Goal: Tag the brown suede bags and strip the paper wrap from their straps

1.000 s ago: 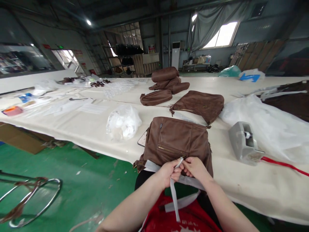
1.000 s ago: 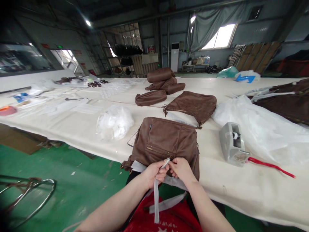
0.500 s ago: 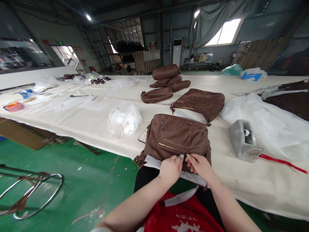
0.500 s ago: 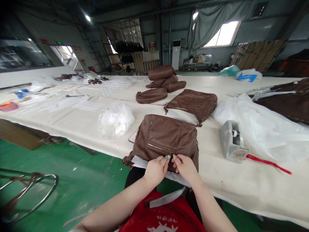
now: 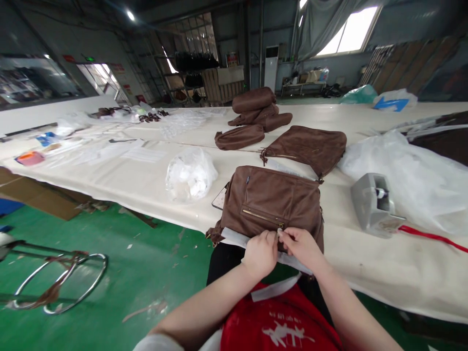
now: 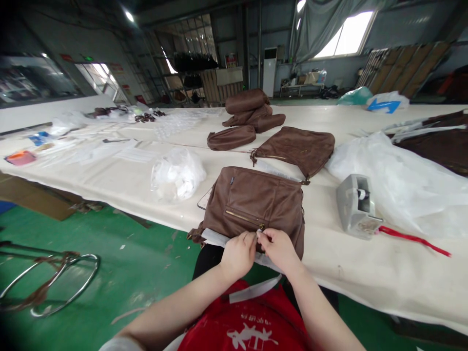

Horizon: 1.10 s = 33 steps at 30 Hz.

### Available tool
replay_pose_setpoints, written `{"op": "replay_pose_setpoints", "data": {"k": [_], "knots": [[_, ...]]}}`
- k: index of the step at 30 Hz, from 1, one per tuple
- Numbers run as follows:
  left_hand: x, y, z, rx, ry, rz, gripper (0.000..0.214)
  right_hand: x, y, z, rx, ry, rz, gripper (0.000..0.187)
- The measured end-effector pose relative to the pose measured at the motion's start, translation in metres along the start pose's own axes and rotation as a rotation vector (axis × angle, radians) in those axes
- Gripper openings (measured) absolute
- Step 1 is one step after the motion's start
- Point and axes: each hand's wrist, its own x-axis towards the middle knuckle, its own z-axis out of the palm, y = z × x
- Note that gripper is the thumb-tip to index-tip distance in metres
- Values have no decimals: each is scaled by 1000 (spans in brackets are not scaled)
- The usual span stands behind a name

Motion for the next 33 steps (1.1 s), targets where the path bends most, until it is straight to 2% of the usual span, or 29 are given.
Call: {"op": "replay_pose_setpoints", "data": {"k": [4, 8, 10, 13, 17, 19, 22, 24, 26, 29, 31, 33], "knots": [[1, -7, -2, -218, 68, -126, 15, -5, 10, 11, 296, 19, 56, 42], [6, -11, 1, -487, 33, -189, 17, -5, 16, 19, 399, 27, 70, 47], [10, -11, 4, -737, -10, -306, 23, -3, 19, 21, 407, 18, 78, 47], [15, -10, 7, -1213, -189, -557, 28, -1, 22, 21, 401, -2, 98, 47], [20, -11, 0, -1734, -510, -798, 22, 4, 24, 20, 429, -23, 144, 46], [21, -12, -7, -1939, -690, -878, 16, 5, 22, 20, 450, -20, 176, 46], [22, -12, -16, -2185, -885, -875, 15, 4, 17, 20, 467, -22, 187, 47], [22, -10, -18, -2261, -939, -834, 16, 2, 13, 20, 510, -34, 151, 48], [21, -7, -15, -2249, -965, -787, 17, -1, 9, 20, 645, -85, 142, 48], [16, -1, -4, -2044, -985, -713, 28, -4, 7, 20, 927, -147, 217, 43], [10, 0, 1, -1836, -907, -656, 46, -3, 8, 21, 1038, -89, 263, 35], [3, -2, -2, -1667, -752, -578, 55, 1, 11, 22, 1087, -10, 299, 31]]}}
